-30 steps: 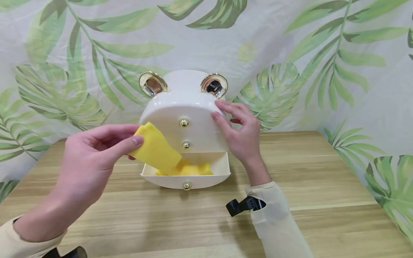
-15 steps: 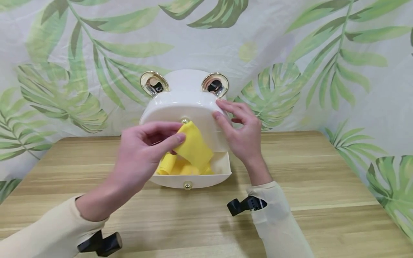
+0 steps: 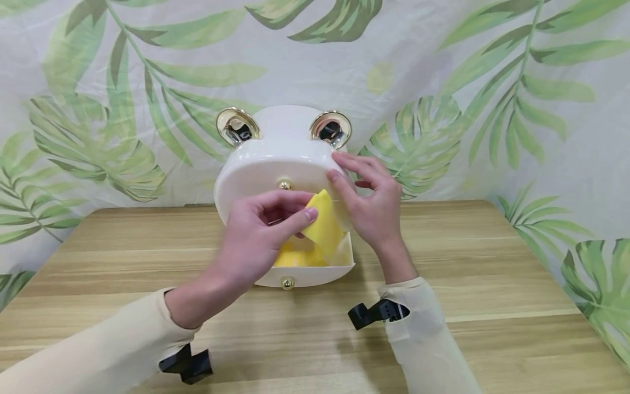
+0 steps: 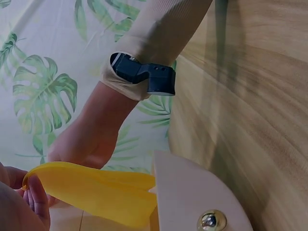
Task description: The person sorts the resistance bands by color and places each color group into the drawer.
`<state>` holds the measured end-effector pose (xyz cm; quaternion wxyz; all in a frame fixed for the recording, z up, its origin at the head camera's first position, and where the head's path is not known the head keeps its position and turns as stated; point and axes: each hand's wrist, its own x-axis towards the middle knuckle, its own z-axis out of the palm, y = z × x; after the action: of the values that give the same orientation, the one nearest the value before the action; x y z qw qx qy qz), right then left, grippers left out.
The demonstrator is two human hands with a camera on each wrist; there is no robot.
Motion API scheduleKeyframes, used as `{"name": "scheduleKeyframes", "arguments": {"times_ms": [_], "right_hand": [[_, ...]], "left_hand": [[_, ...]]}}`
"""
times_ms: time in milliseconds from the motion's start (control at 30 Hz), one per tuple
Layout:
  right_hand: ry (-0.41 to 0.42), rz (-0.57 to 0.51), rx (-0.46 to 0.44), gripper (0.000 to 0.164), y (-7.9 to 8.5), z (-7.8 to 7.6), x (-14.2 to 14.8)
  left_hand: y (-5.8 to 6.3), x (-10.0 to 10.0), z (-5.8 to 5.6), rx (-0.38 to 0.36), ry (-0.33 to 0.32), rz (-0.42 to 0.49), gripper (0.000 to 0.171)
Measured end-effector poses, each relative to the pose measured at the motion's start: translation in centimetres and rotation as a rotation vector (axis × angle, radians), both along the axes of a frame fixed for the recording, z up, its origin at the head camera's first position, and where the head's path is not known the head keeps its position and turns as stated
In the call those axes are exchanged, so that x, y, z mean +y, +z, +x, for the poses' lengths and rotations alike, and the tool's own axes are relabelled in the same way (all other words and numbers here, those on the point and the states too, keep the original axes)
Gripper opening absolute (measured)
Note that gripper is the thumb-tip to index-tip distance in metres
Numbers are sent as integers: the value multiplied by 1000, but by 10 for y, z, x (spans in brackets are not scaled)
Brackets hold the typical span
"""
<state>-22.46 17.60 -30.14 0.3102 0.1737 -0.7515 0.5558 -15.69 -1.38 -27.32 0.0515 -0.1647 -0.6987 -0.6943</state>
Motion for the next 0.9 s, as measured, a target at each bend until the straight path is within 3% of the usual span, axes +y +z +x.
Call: {"name": "scheduleKeyframes", "arguments": {"times_ms": [433, 633, 900], "right_hand": [[4, -4, -1, 29, -1, -1, 1], [7, -6, 0, 29, -1, -1, 0], [0, -7, -7, 30, -1, -1, 1]], "left_hand": [[-13, 4, -2, -14, 8, -79, 21], [-26, -9, -5, -16, 71, -163, 20], [-45, -27, -9, 70, 163, -316, 19]]}}
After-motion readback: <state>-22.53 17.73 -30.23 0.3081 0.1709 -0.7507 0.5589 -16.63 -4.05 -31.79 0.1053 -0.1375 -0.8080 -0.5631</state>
